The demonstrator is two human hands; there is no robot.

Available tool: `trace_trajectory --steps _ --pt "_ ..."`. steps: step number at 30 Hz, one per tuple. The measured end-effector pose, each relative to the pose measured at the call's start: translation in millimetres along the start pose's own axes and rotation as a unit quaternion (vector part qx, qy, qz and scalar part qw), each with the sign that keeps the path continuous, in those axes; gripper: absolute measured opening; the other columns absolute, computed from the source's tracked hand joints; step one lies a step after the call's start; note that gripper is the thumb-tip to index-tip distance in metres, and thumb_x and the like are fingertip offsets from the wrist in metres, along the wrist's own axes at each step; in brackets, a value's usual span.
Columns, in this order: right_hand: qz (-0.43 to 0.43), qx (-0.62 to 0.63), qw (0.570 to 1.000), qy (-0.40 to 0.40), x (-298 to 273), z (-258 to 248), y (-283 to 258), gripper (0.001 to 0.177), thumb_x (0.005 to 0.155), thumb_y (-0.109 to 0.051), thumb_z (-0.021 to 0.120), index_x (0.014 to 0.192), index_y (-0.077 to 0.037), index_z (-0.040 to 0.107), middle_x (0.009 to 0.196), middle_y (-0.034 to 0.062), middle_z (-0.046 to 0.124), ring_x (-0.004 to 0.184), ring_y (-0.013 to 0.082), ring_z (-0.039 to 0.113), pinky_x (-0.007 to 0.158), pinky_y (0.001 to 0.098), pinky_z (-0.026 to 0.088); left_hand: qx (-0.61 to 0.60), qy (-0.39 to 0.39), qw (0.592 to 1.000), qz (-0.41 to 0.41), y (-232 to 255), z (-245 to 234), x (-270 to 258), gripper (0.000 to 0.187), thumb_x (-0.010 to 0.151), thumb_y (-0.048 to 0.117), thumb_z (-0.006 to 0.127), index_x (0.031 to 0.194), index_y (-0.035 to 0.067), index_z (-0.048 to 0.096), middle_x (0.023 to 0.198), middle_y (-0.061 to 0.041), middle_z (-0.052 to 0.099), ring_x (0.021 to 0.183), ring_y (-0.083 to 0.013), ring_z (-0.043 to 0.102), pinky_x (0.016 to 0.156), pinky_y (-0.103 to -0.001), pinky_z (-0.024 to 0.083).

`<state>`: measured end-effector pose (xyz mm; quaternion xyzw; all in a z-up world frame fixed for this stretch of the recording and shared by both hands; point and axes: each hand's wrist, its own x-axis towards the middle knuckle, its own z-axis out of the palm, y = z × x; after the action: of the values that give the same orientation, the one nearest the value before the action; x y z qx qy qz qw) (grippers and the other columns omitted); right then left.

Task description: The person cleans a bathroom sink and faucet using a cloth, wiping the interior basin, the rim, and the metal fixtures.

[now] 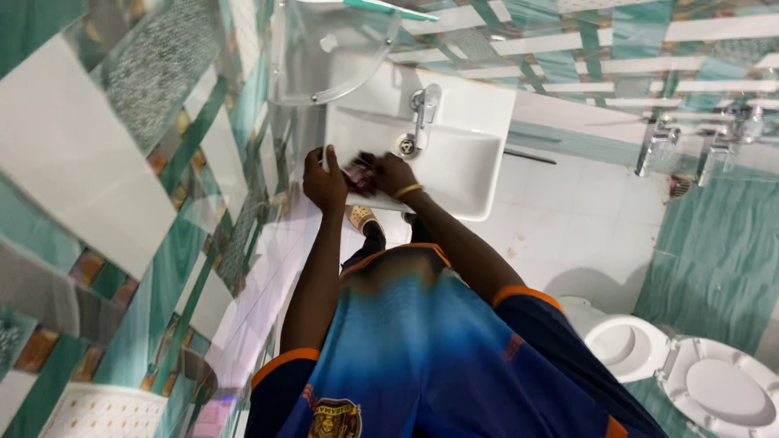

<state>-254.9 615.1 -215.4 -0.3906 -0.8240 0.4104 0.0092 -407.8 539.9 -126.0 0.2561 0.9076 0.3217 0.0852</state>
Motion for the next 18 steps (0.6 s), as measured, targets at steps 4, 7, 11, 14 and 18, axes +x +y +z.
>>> trace_trajectory --steps 4,7,11,14,18 --pt "0.044 0.039 0.971 0.231 41 24 -28 0.018 0.088 -0.012 0.069 0.104 -0.004 0.070 0.106 0.0219 0.067 0.096 0.0405 0.066 0.082 0.0488 0.055 -0.015 -0.003 1.000 -0.001 -2 -4 -5 0.037 0.103 0.045 0.062 0.109 0.010 0.073 0.103 -0.009 0.076 0.088 -0.0306 0.073 0.074 -0.042 0.056" --pt "0.179 0.169 0.909 0.337 58 22 -22 0.016 0.090 -0.011 0.065 0.103 -0.005 0.072 0.106 0.0192 0.068 0.094 0.0357 0.070 0.083 0.0449 0.057 -0.032 -0.010 0.999 -0.005 -4 -3 -3 0.037 0.102 0.043 0.061 0.107 0.008 0.072 0.103 -0.010 0.076 0.090 -0.0314 0.073 0.075 -0.043 0.056" --pt "0.437 0.294 0.769 0.363 90 24 -59 0.020 0.091 -0.017 0.070 0.103 -0.003 0.063 0.108 0.0154 0.067 0.102 0.0323 0.068 0.091 0.0434 0.055 -0.025 0.008 1.000 -0.003 -7 5 2 0.040 0.108 0.041 0.051 0.110 0.008 0.072 0.105 -0.013 0.076 0.092 -0.0345 0.073 0.076 -0.045 0.055" --pt "0.230 0.220 0.878 0.358 92 27 -86 0.020 0.082 -0.003 0.067 0.100 -0.006 0.075 0.113 0.0133 0.069 0.109 0.0361 0.061 0.098 0.0462 0.049 -0.014 -0.004 0.999 -0.030 -12 3 -3 0.042 0.110 0.037 0.044 0.111 0.007 0.073 0.104 -0.015 0.075 0.091 -0.0362 0.072 0.075 -0.046 0.055" --pt "0.067 0.084 0.954 0.280 51 9 -40 0.025 0.079 -0.004 0.070 0.103 -0.007 0.073 0.117 0.0118 0.068 0.113 0.0364 0.060 0.099 0.0441 0.050 -0.021 0.000 1.000 -0.019 -9 5 -5 0.040 0.111 0.034 0.043 0.109 0.006 0.072 0.100 -0.015 0.075 0.088 -0.0361 0.072 0.072 -0.046 0.055"
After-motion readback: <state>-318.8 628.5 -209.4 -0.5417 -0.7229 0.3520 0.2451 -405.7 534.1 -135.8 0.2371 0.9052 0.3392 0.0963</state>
